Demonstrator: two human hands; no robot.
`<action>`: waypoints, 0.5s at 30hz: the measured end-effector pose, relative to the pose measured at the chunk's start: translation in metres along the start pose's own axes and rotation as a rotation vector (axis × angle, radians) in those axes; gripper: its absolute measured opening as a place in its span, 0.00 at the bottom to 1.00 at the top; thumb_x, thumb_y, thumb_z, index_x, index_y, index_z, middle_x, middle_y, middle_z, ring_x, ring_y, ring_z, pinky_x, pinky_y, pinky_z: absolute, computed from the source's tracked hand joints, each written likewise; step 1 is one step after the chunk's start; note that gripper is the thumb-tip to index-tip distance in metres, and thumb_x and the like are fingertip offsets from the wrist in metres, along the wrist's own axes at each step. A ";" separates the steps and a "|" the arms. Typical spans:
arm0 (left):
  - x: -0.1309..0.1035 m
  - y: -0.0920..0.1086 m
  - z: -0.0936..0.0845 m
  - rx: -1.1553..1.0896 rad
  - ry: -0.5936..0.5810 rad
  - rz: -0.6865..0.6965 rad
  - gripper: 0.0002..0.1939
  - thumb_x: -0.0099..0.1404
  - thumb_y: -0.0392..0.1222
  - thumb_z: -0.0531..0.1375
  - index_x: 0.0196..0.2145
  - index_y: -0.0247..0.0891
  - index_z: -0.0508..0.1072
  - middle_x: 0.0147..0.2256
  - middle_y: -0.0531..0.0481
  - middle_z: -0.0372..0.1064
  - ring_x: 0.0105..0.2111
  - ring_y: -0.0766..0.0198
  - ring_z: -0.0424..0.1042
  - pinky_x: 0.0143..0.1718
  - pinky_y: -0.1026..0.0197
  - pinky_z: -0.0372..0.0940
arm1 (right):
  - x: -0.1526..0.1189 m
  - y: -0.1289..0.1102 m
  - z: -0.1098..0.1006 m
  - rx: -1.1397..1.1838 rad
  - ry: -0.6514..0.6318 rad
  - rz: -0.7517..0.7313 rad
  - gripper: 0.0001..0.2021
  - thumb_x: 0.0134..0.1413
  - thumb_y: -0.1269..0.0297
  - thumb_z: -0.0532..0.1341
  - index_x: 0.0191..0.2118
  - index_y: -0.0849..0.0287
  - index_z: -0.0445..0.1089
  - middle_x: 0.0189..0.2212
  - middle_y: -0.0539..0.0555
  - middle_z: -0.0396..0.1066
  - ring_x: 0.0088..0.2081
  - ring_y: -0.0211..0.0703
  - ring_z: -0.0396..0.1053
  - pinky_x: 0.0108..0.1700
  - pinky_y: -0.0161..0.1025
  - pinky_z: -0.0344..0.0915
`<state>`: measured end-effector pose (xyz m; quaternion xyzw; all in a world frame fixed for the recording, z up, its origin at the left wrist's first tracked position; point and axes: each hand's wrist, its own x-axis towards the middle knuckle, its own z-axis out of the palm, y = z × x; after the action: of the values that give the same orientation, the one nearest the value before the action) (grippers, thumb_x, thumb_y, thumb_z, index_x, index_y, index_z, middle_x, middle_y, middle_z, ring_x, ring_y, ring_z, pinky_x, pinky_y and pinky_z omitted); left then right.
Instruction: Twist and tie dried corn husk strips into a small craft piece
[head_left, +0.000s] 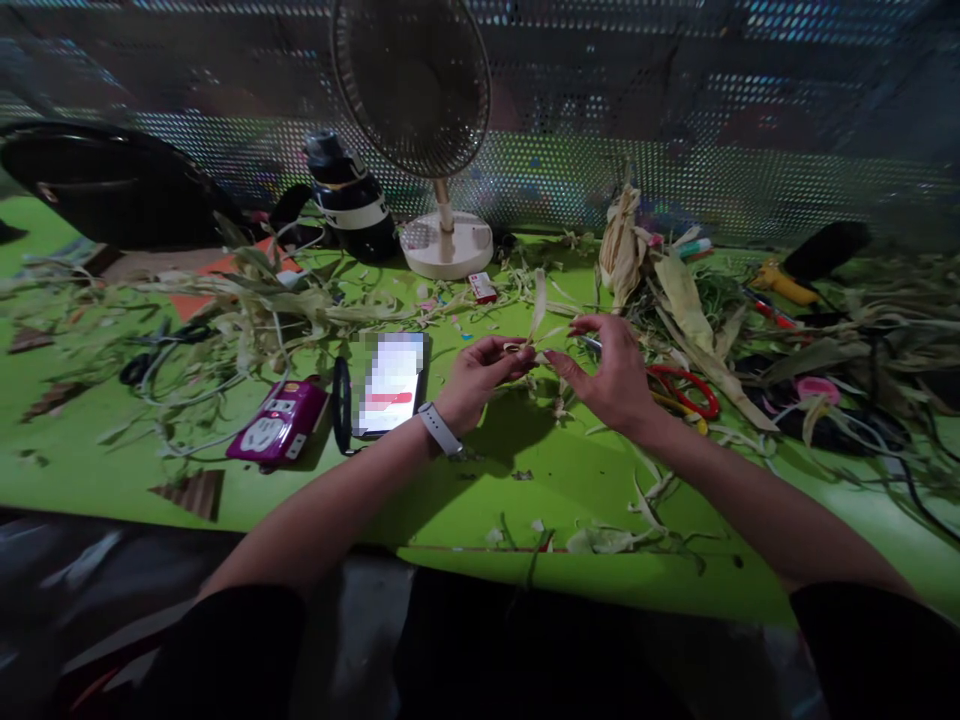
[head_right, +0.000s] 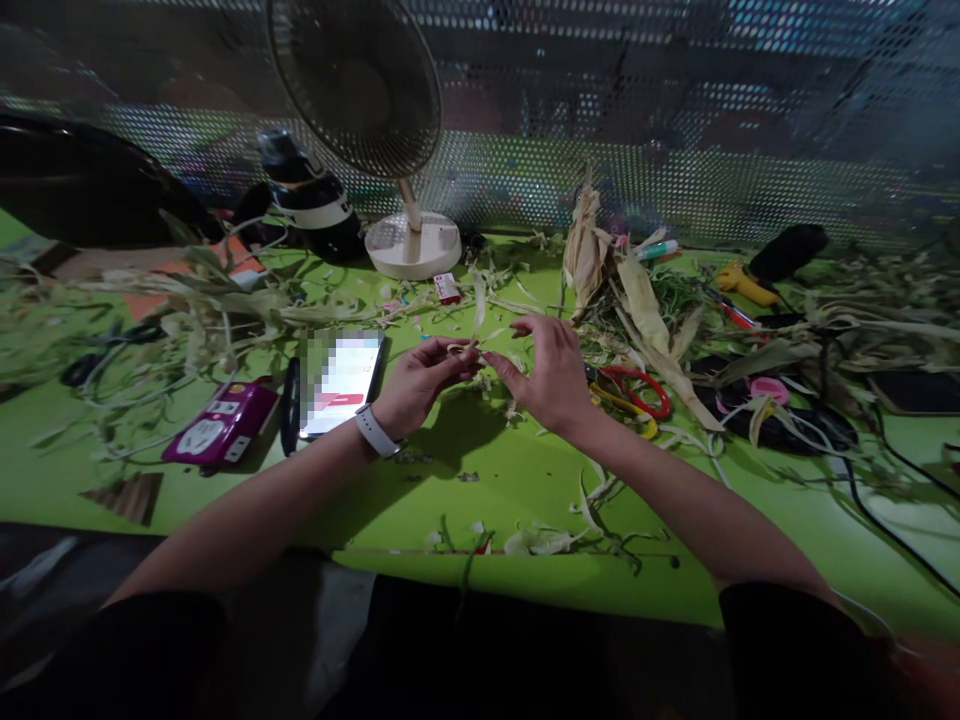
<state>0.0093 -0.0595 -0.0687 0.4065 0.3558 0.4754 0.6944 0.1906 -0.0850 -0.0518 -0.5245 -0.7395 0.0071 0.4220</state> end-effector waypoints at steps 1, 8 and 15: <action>0.000 0.000 0.000 -0.011 0.016 0.009 0.16 0.47 0.42 0.71 0.33 0.36 0.74 0.31 0.51 0.76 0.31 0.68 0.75 0.39 0.62 0.68 | -0.001 0.000 0.001 -0.046 0.022 -0.032 0.20 0.54 0.48 0.60 0.45 0.58 0.64 0.41 0.60 0.69 0.46 0.53 0.65 0.49 0.53 0.62; -0.001 -0.001 0.002 -0.034 0.043 0.010 0.16 0.47 0.42 0.71 0.34 0.36 0.75 0.32 0.51 0.76 0.32 0.67 0.75 0.42 0.60 0.68 | -0.002 0.004 0.003 -0.219 -0.063 -0.186 0.14 0.59 0.51 0.55 0.39 0.56 0.70 0.54 0.61 0.63 0.62 0.59 0.50 0.61 0.64 0.46; -0.005 -0.001 0.006 -0.142 0.073 -0.106 0.13 0.47 0.37 0.70 0.32 0.35 0.75 0.31 0.52 0.74 0.32 0.70 0.73 0.40 0.64 0.66 | -0.016 0.000 0.002 -0.340 -0.073 -0.385 0.09 0.59 0.64 0.57 0.44 0.49 0.71 0.52 0.55 0.69 0.59 0.54 0.57 0.61 0.65 0.47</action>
<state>0.0133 -0.0658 -0.0670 0.3189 0.3673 0.4766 0.7323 0.1907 -0.0967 -0.0623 -0.4368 -0.8311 -0.1785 0.2943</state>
